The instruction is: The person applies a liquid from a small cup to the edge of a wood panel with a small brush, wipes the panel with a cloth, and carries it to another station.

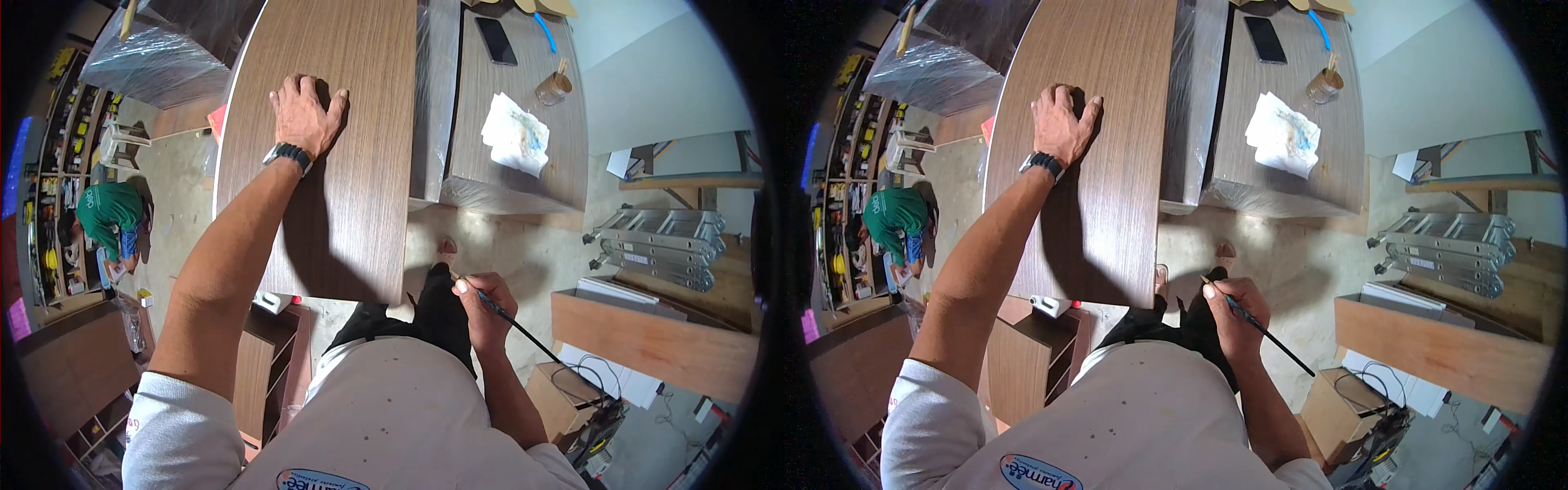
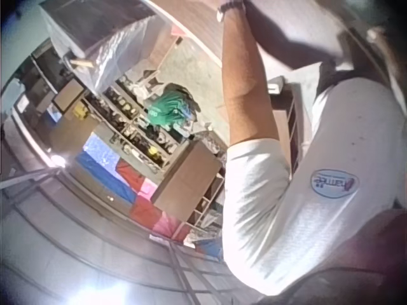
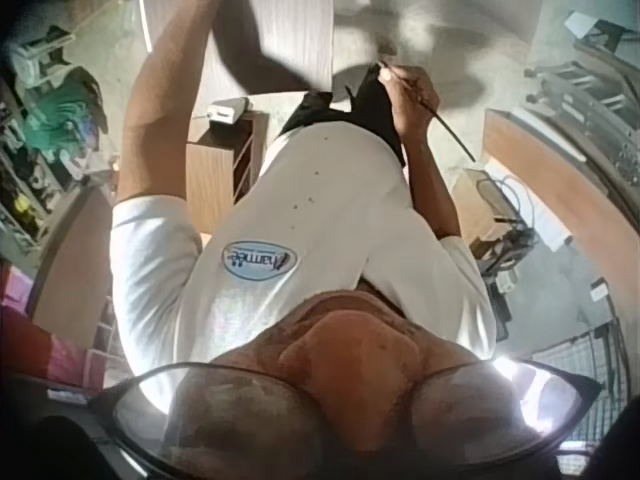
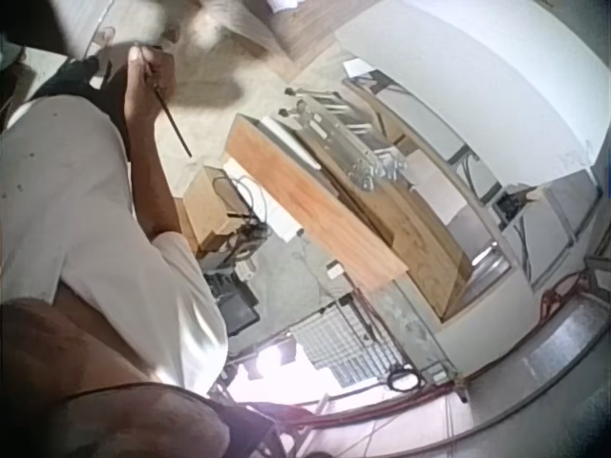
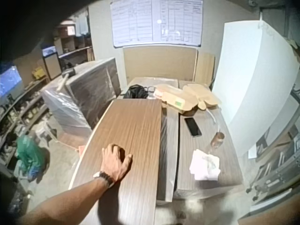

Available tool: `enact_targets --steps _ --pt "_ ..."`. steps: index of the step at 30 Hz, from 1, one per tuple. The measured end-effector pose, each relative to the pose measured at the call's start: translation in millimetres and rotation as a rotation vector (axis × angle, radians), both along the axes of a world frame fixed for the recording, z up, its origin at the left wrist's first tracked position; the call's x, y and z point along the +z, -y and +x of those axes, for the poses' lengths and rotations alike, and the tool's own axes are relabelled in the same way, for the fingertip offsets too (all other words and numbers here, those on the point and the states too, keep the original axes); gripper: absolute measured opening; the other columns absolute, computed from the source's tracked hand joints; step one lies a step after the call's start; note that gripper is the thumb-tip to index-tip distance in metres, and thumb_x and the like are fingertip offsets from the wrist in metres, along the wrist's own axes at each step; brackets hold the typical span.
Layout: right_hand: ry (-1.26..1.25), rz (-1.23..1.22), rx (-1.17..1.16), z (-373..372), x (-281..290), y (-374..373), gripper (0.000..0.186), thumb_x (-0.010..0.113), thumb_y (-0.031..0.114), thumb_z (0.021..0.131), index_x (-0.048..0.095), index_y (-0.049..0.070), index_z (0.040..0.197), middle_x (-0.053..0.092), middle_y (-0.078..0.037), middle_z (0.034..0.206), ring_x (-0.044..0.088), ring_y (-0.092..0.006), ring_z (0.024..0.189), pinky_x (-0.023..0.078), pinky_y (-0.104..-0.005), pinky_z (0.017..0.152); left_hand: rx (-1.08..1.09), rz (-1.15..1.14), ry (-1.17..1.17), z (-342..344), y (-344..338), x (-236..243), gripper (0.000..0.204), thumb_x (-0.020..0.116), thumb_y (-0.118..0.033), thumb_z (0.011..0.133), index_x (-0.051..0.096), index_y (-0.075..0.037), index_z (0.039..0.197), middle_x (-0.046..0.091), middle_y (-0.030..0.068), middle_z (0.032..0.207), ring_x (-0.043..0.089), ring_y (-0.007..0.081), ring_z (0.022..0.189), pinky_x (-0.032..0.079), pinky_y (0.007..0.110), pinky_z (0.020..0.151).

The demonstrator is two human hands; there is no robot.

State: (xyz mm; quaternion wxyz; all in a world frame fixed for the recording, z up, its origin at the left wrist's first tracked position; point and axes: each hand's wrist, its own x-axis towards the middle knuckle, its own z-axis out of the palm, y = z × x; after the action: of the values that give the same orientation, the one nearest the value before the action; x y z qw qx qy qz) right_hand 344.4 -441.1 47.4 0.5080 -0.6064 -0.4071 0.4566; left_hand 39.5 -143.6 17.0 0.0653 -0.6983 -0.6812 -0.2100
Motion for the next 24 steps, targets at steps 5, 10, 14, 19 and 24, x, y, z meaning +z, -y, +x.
enact_targets --steps 5,10,14,19,24 --pt "0.087 -0.023 0.090 48 -10 -30 0.010 0.078 0.002 0.091 0.070 0.003 0.096 0.070 -0.006 0.090 0.063 -0.0111 0.078 0.051 -0.0273 0.073 -0.001 -0.011 0.006 4 -2 4 0.056 0.065 -0.050 0.096 0.066 -0.001 0.124 0.059 0.0177 0.132 0.054 0.0344 0.122 0.040 0.045 0.110" --pt "0.182 -0.086 0.217 98 3 -78 0.017 0.082 0.009 0.091 0.071 0.000 0.099 0.074 -0.008 0.089 0.065 -0.0105 0.079 0.054 -0.0269 0.074 0.042 -0.068 0.062 1 7 10 0.059 0.068 -0.052 0.095 0.065 -0.002 0.127 0.059 0.0171 0.134 0.056 0.0349 0.120 0.046 0.044 0.104" --pt "0.130 0.017 0.266 140 2 -107 0.015 0.080 0.009 0.093 0.071 -0.002 0.100 0.070 -0.002 0.085 0.061 -0.0073 0.076 0.051 -0.0243 0.071 0.186 -0.236 -0.001 22 -2 25 0.078 0.063 -0.067 0.092 0.063 0.001 0.131 0.058 0.0227 0.136 0.053 0.0405 0.129 0.044 0.052 0.108" --pt "0.075 0.015 0.263 183 6 -124 0.015 0.080 0.009 0.094 0.071 -0.002 0.100 0.067 -0.001 0.082 0.059 -0.0060 0.074 0.048 -0.0227 0.068 0.291 -0.590 0.032 112 -21 56 0.113 0.049 -0.093 0.081 0.052 -0.001 0.147 0.043 0.0317 0.153 0.039 0.0503 0.145 0.037 0.066 0.113" --pt "0.090 0.036 0.228 205 6 -127 0.014 0.079 0.009 0.095 0.071 -0.002 0.101 0.067 -0.001 0.080 0.059 -0.0058 0.073 0.047 -0.0214 0.067 0.238 -0.723 -0.248 151 -30 61 0.101 0.080 -0.056 0.083 0.035 -0.002 0.156 0.046 0.0367 0.146 0.048 0.0553 0.135 0.047 0.060 0.109"
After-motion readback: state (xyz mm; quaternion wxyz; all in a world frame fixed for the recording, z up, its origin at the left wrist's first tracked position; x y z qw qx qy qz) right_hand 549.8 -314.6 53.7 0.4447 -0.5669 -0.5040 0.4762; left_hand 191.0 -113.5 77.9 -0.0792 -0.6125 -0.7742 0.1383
